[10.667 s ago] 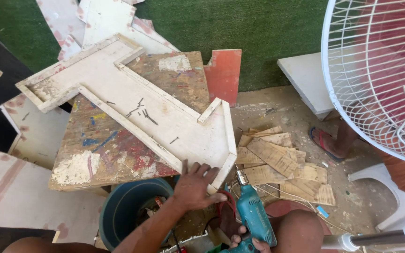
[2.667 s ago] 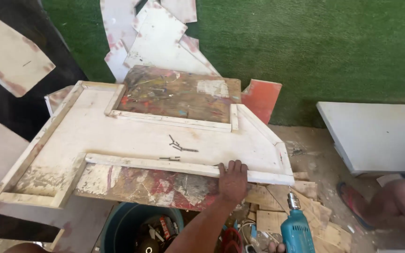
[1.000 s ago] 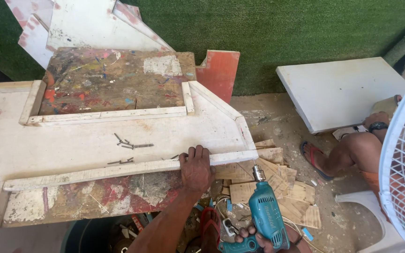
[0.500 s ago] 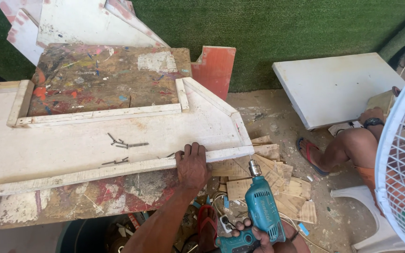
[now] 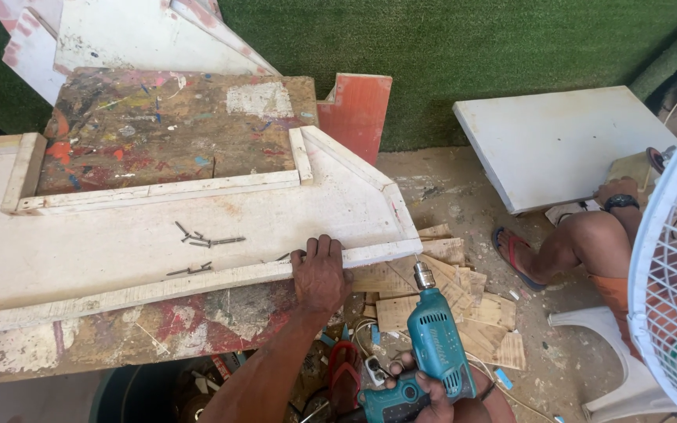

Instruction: Assembling a wooden T-shaped structure using a power drill and screws

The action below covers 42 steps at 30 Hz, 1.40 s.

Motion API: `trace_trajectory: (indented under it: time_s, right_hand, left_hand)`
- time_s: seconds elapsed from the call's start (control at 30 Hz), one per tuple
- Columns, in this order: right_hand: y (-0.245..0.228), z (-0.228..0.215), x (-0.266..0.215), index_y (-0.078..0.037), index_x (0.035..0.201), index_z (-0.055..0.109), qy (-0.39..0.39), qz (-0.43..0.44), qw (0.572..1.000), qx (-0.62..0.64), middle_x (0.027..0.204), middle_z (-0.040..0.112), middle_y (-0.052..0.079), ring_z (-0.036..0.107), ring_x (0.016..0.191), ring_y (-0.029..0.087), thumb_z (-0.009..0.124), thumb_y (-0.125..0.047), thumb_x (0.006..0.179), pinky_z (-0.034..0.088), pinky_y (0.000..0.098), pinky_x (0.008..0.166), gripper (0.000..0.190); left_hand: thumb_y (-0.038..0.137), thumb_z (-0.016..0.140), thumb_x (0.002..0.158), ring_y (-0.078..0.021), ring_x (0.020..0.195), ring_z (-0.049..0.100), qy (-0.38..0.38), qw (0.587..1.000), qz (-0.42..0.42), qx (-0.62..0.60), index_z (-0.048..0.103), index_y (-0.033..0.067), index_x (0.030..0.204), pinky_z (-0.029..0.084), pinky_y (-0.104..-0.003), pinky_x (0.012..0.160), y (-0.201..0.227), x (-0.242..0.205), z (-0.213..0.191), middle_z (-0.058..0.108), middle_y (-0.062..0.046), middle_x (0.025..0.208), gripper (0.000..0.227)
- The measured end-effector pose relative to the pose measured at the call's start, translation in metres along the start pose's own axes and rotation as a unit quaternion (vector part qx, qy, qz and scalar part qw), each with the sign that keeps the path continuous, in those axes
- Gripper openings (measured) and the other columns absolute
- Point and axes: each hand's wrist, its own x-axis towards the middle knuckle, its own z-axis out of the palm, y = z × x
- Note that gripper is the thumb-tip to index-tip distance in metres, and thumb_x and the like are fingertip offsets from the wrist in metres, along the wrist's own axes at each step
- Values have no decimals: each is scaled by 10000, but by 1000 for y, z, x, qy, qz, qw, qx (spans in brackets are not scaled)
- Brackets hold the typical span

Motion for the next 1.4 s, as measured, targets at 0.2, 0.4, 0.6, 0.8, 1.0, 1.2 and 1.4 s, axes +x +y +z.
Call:
trace_trajectory:
  time_s: [0.2,0.4,0.6,0.8,1.0,1.2,1.4]
  right_hand:
    - [-21,44,33,-96,1232,550,0,111,992,57,1093,595,143,639,958,306,578,-229,914,526,551,858,345]
    - [-17,64,33,-13,1261,523,-8,49,997,53,1120,588,196,627,929,302,604,-183,887,526,454,841,419]
    - [-54,93,23,22,1270,510,-151,109,982,-31,1167,586,226,611,1032,346,652,-3,905,485,532,991,392]
    - [-29,49,21,-62,1302,498,-116,81,988,67,1223,578,181,629,1049,310,679,-153,928,501,558,969,425]
    - [-23,39,24,-2,1299,502,-61,21,996,56,1147,594,223,634,958,320,626,-185,903,533,495,865,454]
    - [-22,54,19,-27,1269,527,-9,23,999,41,1091,612,189,657,903,293,614,-184,887,568,519,796,422]
    - [-23,55,20,-33,1256,540,18,29,999,40,1077,604,181,654,890,286,616,-189,877,562,507,786,417]
  left_hand:
    - [307,758,697,-292,1054,487,4,1000,-4,11,609,63,1152,380,-490,889,1,0,3,542,-108,1161,537]
    - [311,760,714,-299,1021,490,39,999,5,28,602,73,1144,379,-493,869,3,0,4,542,-111,1128,516]
    - [333,749,747,-303,1011,485,40,997,-16,56,577,100,1114,386,-496,865,6,1,6,544,-109,1096,468]
    - [197,697,799,-294,982,501,42,997,-37,61,613,91,1087,401,-481,857,8,5,11,566,-104,1052,318]
    - [196,650,842,-304,969,504,45,995,-49,69,590,87,1069,400,-490,856,8,6,17,575,-109,1046,259]
    - [156,660,831,-309,996,479,4,996,-52,66,562,78,1118,378,-491,874,8,6,19,557,-115,1077,314]
    - [179,697,809,-288,980,490,8,997,-48,64,576,80,1107,387,-481,855,8,7,14,562,-98,1053,336]
